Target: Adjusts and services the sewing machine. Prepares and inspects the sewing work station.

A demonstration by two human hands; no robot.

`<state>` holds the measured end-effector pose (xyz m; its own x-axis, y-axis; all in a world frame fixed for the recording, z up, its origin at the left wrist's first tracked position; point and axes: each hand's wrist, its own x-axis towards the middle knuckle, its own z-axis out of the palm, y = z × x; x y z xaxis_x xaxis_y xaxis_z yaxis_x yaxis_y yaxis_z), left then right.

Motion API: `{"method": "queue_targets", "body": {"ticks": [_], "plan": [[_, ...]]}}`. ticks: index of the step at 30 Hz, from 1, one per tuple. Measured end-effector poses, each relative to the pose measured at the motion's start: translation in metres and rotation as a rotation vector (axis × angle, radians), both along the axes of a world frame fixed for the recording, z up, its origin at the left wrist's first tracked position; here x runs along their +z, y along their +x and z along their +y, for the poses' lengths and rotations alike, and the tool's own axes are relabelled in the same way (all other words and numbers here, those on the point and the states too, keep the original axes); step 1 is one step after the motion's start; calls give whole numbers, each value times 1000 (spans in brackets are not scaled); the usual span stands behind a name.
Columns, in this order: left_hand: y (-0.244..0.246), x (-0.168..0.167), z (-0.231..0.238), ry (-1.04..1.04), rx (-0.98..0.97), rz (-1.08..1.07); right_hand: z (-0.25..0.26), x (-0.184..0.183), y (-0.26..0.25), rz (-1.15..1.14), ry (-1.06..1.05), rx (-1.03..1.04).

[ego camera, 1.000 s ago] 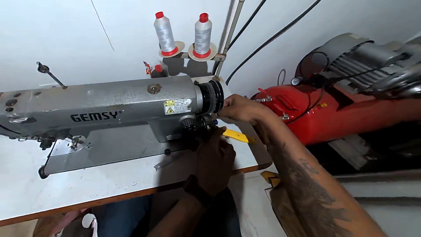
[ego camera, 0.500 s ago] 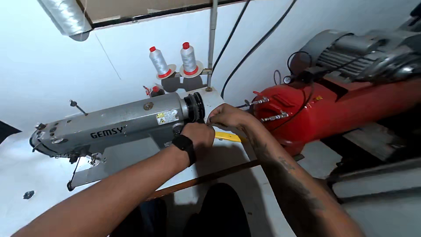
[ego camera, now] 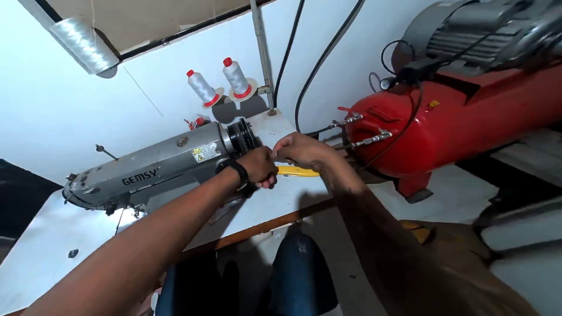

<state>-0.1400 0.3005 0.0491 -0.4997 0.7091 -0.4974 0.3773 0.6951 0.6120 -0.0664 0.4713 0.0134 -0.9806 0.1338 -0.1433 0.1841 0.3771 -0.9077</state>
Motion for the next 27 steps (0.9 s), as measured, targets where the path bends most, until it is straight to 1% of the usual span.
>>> {"method": "queue_targets", "body": {"ticks": [1, 2, 4, 6, 9, 11, 15, 18, 20, 25, 27], "plan": [[0, -1, 1, -2, 19, -15, -4, 4, 5, -22, 17, -24], [1, -1, 2, -24, 7, 24, -7, 8, 9, -37, 22, -39], [4, -1, 2, -109, -81, 240, 0, -7, 6, 24, -11, 4], [9, 1, 1, -199, -197, 541, 3, -16, 7, 54, 0, 14], [24, 5, -2, -363, -310, 843, -6, -3, 13, -103, 168, -31], [35, 5, -2, -473, -373, 972, -1, -19, 2, -47, 283, -24], [42, 6, -9, -571, -443, 1078, -2, -20, -16, -13, 447, 39], [44, 0, -13, -573, -484, 1124, -2, -22, -32, -2, 542, 137], [43, -2, -14, -558, -497, 1148, 2, -21, -37, -4, 527, 174], [38, -4, -16, -547, -512, 1146, 12, -29, -50, 38, 412, 202], [37, -4, -16, -536, -517, 1148, 10, -32, -57, 37, 408, 224]]}}
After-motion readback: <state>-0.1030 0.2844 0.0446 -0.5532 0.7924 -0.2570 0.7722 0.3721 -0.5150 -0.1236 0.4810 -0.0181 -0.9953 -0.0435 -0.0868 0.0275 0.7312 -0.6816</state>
